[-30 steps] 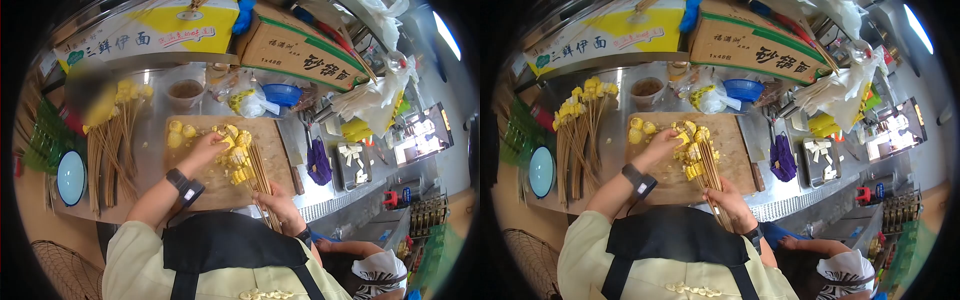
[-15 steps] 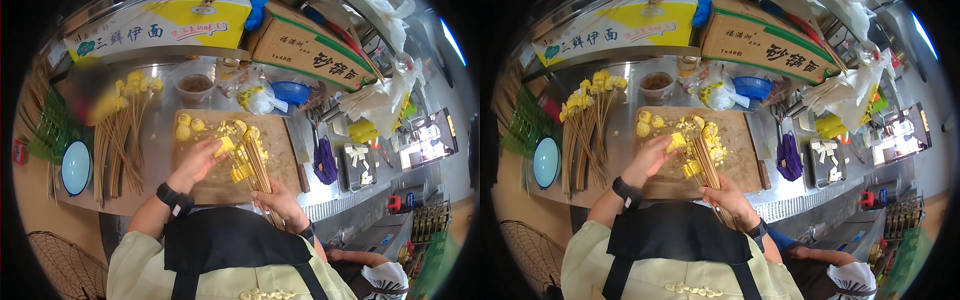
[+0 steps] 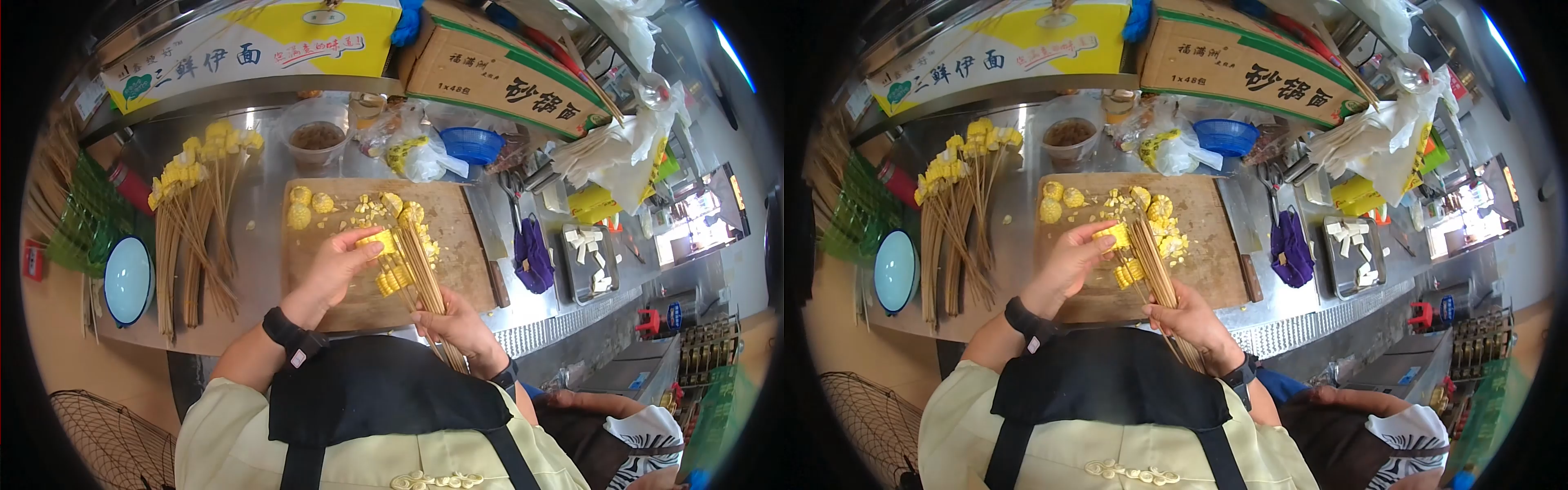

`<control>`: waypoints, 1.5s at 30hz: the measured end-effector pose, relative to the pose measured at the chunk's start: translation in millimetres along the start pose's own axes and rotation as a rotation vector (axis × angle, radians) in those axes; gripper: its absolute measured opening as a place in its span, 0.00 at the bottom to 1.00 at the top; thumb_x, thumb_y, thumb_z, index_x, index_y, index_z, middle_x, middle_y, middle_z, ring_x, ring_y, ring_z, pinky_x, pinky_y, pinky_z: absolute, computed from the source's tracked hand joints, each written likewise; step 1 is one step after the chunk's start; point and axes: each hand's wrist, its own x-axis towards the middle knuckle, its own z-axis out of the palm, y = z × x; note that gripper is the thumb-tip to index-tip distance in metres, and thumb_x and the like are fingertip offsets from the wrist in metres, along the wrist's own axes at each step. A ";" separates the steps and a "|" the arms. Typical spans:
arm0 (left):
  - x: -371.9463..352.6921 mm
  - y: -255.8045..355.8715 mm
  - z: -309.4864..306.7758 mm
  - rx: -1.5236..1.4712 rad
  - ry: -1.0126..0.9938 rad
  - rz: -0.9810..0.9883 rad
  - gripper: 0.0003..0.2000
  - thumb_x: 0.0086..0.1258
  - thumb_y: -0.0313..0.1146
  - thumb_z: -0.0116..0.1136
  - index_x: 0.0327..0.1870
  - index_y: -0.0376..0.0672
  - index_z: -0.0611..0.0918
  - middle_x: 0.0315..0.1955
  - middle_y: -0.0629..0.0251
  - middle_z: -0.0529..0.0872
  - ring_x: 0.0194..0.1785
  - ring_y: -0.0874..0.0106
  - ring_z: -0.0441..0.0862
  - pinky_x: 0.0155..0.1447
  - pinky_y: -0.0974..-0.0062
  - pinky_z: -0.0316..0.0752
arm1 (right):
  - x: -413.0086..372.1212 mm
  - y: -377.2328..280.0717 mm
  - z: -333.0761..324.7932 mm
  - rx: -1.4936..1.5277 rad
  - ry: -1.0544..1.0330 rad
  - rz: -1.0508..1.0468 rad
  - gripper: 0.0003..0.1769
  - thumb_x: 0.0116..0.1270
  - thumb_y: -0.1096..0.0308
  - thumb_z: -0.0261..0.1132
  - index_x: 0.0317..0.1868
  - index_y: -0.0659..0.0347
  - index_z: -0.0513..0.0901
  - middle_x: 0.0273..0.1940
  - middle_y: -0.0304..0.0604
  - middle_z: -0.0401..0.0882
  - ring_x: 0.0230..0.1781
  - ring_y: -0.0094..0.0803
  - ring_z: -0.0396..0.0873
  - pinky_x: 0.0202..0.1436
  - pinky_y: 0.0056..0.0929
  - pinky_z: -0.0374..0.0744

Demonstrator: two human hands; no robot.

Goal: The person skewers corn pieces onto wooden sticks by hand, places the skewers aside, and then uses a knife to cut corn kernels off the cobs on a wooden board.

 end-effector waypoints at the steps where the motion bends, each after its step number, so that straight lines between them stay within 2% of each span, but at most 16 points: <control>1: -0.5 -0.8 1.8 0.003 -0.007 0.015 0.20 0.67 0.31 0.62 0.59 0.37 0.77 0.47 0.67 0.83 0.47 0.81 0.76 0.50 0.80 0.72 | 0.3 -0.9 0.3 0.003 -0.001 -0.007 0.07 0.65 0.74 0.63 0.40 0.60 0.72 0.24 0.36 0.76 0.18 0.16 0.69 0.19 0.14 0.65; 7: -5.8 -6.7 11.3 -0.050 0.024 -0.047 0.20 0.68 0.31 0.61 0.59 0.36 0.77 0.46 0.68 0.83 0.44 0.81 0.77 0.48 0.81 0.73 | -4.2 -1.9 3.2 0.048 0.013 -0.021 0.08 0.65 0.75 0.63 0.41 0.60 0.72 0.24 0.36 0.75 0.18 0.16 0.69 0.19 0.15 0.66; 10: -4.4 -9.5 10.3 -0.008 -0.039 -0.087 0.19 0.68 0.32 0.62 0.58 0.36 0.77 0.46 0.67 0.83 0.45 0.81 0.77 0.48 0.81 0.73 | -0.9 1.5 0.3 0.024 0.033 -0.048 0.08 0.64 0.76 0.63 0.41 0.61 0.72 0.24 0.35 0.75 0.18 0.16 0.69 0.19 0.15 0.66; 11: -5.8 -20.0 14.8 0.038 -0.144 -0.123 0.18 0.68 0.33 0.61 0.57 0.37 0.77 0.46 0.68 0.82 0.46 0.80 0.78 0.49 0.81 0.73 | 2.9 3.7 -1.2 0.025 0.051 -0.063 0.08 0.64 0.76 0.63 0.40 0.61 0.72 0.24 0.35 0.75 0.18 0.16 0.69 0.19 0.15 0.66; 16: -0.1 -19.6 25.9 0.089 -0.192 -0.161 0.17 0.70 0.34 0.59 0.56 0.38 0.78 0.44 0.70 0.82 0.45 0.80 0.78 0.48 0.80 0.74 | 1.3 0.0 -5.2 0.007 0.131 -0.042 0.10 0.64 0.76 0.63 0.44 0.63 0.73 0.25 0.35 0.75 0.18 0.17 0.69 0.20 0.16 0.66; 20: 32.1 -12.4 0.6 0.229 -0.109 -0.122 0.18 0.71 0.37 0.58 0.58 0.38 0.76 0.44 0.67 0.81 0.44 0.79 0.78 0.50 0.80 0.75 | -1.1 0.1 -10.1 0.059 0.187 -0.061 0.13 0.65 0.74 0.63 0.49 0.65 0.73 0.27 0.35 0.75 0.21 0.17 0.70 0.23 0.16 0.68; 23: 79.3 -11.4 -30.5 0.541 0.102 -0.013 0.18 0.69 0.33 0.58 0.59 0.40 0.75 0.46 0.65 0.80 0.42 0.77 0.78 0.47 0.79 0.76 | -9.4 -2.2 -15.1 0.171 0.219 -0.057 0.13 0.64 0.73 0.62 0.49 0.65 0.73 0.27 0.35 0.73 0.22 0.19 0.70 0.25 0.17 0.69; 26: 134.9 -39.4 -55.3 0.837 0.080 0.256 0.20 0.64 0.31 0.60 0.58 0.39 0.76 0.49 0.61 0.81 0.46 0.68 0.81 0.50 0.72 0.76 | -11.6 -0.6 -20.3 0.229 0.212 -0.051 0.12 0.65 0.72 0.61 0.48 0.66 0.74 0.26 0.35 0.73 0.23 0.20 0.71 0.27 0.18 0.69; 29: 162.3 -38.7 -39.5 1.231 0.056 0.396 0.19 0.63 0.29 0.59 0.57 0.40 0.76 0.54 0.58 0.77 0.52 0.60 0.78 0.56 0.67 0.74 | -10.6 3.3 -25.3 0.258 0.207 -0.042 0.14 0.64 0.74 0.62 0.50 0.66 0.74 0.28 0.35 0.74 0.25 0.19 0.72 0.28 0.17 0.70; 30: 168.6 -41.1 -35.6 1.215 0.024 0.346 0.20 0.62 0.29 0.59 0.57 0.42 0.77 0.55 0.53 0.75 0.56 0.55 0.75 0.59 0.63 0.71 | -11.0 1.8 -24.1 0.255 0.224 -0.032 0.15 0.63 0.74 0.62 0.50 0.66 0.74 0.29 0.35 0.74 0.25 0.19 0.72 0.29 0.17 0.71; 33: 177.2 -45.6 -24.9 1.399 0.079 0.261 0.18 0.60 0.31 0.61 0.53 0.43 0.79 0.53 0.50 0.76 0.55 0.54 0.76 0.58 0.63 0.72 | -10.6 -2.0 -24.3 0.273 0.243 -0.001 0.17 0.62 0.75 0.64 0.51 0.66 0.74 0.30 0.34 0.75 0.27 0.18 0.72 0.29 0.16 0.71; 36: 170.9 -40.4 -18.2 1.333 0.125 0.237 0.14 0.59 0.33 0.63 0.46 0.41 0.79 0.52 0.48 0.76 0.53 0.52 0.75 0.56 0.61 0.72 | -6.7 0.2 -26.9 0.268 0.215 0.003 0.16 0.62 0.75 0.64 0.50 0.65 0.74 0.29 0.34 0.75 0.26 0.18 0.72 0.29 0.16 0.71; 38: 169.3 -48.0 -27.9 1.312 0.119 0.301 0.13 0.59 0.32 0.64 0.44 0.41 0.78 0.50 0.51 0.77 0.51 0.56 0.77 0.53 0.64 0.72 | -3.6 2.8 -31.4 0.216 0.166 0.017 0.17 0.63 0.75 0.64 0.52 0.65 0.73 0.29 0.33 0.75 0.25 0.18 0.72 0.28 0.16 0.71; 39: 165.9 -48.2 -31.9 1.301 0.121 0.334 0.13 0.59 0.31 0.65 0.43 0.41 0.77 0.50 0.53 0.78 0.49 0.58 0.77 0.52 0.65 0.73 | -2.9 1.6 -30.2 0.207 0.169 0.016 0.15 0.63 0.75 0.64 0.49 0.65 0.74 0.29 0.34 0.75 0.25 0.18 0.72 0.27 0.16 0.71; 41: 153.0 -50.6 -39.4 0.924 0.106 0.280 0.15 0.58 0.29 0.64 0.46 0.41 0.76 0.49 0.57 0.79 0.48 0.65 0.77 0.50 0.70 0.73 | -1.0 -2.5 -26.6 0.185 0.173 0.009 0.11 0.62 0.75 0.64 0.44 0.64 0.75 0.28 0.35 0.75 0.24 0.18 0.72 0.27 0.16 0.70; 45: 102.3 -30.9 -48.8 0.221 0.144 0.028 0.19 0.60 0.25 0.63 0.51 0.40 0.72 0.48 0.63 0.78 0.49 0.74 0.76 0.48 0.79 0.72 | 1.2 1.6 -29.2 0.104 0.134 0.000 0.17 0.63 0.74 0.65 0.52 0.63 0.73 0.28 0.33 0.76 0.23 0.17 0.72 0.25 0.15 0.70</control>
